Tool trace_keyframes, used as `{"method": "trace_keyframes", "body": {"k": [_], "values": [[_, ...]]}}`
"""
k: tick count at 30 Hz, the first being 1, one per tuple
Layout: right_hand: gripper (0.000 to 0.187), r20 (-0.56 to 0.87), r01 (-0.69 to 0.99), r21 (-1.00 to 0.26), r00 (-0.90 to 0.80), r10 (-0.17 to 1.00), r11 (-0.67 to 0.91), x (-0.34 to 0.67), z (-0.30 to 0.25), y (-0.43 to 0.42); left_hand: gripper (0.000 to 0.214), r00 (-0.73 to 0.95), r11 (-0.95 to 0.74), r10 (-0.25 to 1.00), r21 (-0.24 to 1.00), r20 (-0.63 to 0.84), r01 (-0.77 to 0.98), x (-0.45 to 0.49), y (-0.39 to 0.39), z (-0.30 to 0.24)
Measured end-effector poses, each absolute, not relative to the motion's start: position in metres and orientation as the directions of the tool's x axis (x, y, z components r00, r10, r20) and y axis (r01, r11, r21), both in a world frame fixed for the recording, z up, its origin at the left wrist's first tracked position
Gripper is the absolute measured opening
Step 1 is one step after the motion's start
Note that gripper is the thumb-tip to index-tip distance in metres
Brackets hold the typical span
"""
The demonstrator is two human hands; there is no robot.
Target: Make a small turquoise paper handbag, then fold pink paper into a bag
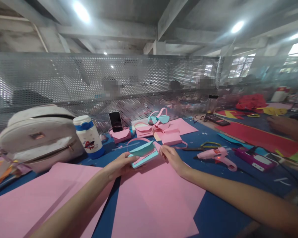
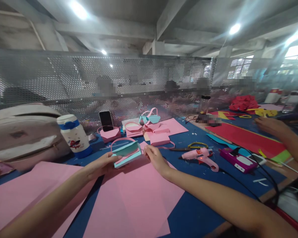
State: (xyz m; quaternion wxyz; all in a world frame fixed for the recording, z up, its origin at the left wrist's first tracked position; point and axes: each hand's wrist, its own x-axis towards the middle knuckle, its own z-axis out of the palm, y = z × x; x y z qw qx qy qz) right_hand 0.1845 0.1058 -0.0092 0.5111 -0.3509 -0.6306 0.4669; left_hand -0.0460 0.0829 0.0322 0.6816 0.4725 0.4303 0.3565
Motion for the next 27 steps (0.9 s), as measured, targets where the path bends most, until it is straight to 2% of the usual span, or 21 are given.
{"method": "trace_keyframes", "body": {"k": [7,16,18,22,25,27], "values": [[0.044,0.289,-0.027,-0.956,-0.278,0.916,0.294,0.184,-0.013,0.105,0.048,0.173,0.213,0.966,0.969,-0.190,-0.126,-0.047,0.094,0.018],[0.044,0.292,-0.030,-0.955,-0.286,0.912,0.296,0.191,-0.003,0.112,0.046,-0.114,0.006,0.993,0.997,0.003,0.079,-0.062,0.118,-0.011],[0.044,0.304,-0.042,-0.952,-0.273,0.913,0.304,0.193,-0.001,0.114,0.055,-0.146,-0.043,0.987,0.989,0.064,0.141,-0.063,0.124,-0.016],[0.045,0.302,-0.073,-0.953,-0.271,0.914,0.294,0.195,0.001,0.115,0.077,-0.106,-0.165,0.973,0.940,0.204,0.300,-0.067,0.126,-0.016],[0.045,0.287,-0.096,-0.958,-0.294,0.912,0.270,0.195,0.000,0.114,0.074,0.012,-0.280,0.950,0.839,0.311,0.466,-0.066,0.117,-0.011],[0.045,0.269,-0.112,-0.963,-0.318,0.909,0.245,0.194,-0.002,0.112,0.071,0.104,-0.380,0.912,0.718,0.397,0.583,-0.063,0.109,-0.007]]}}
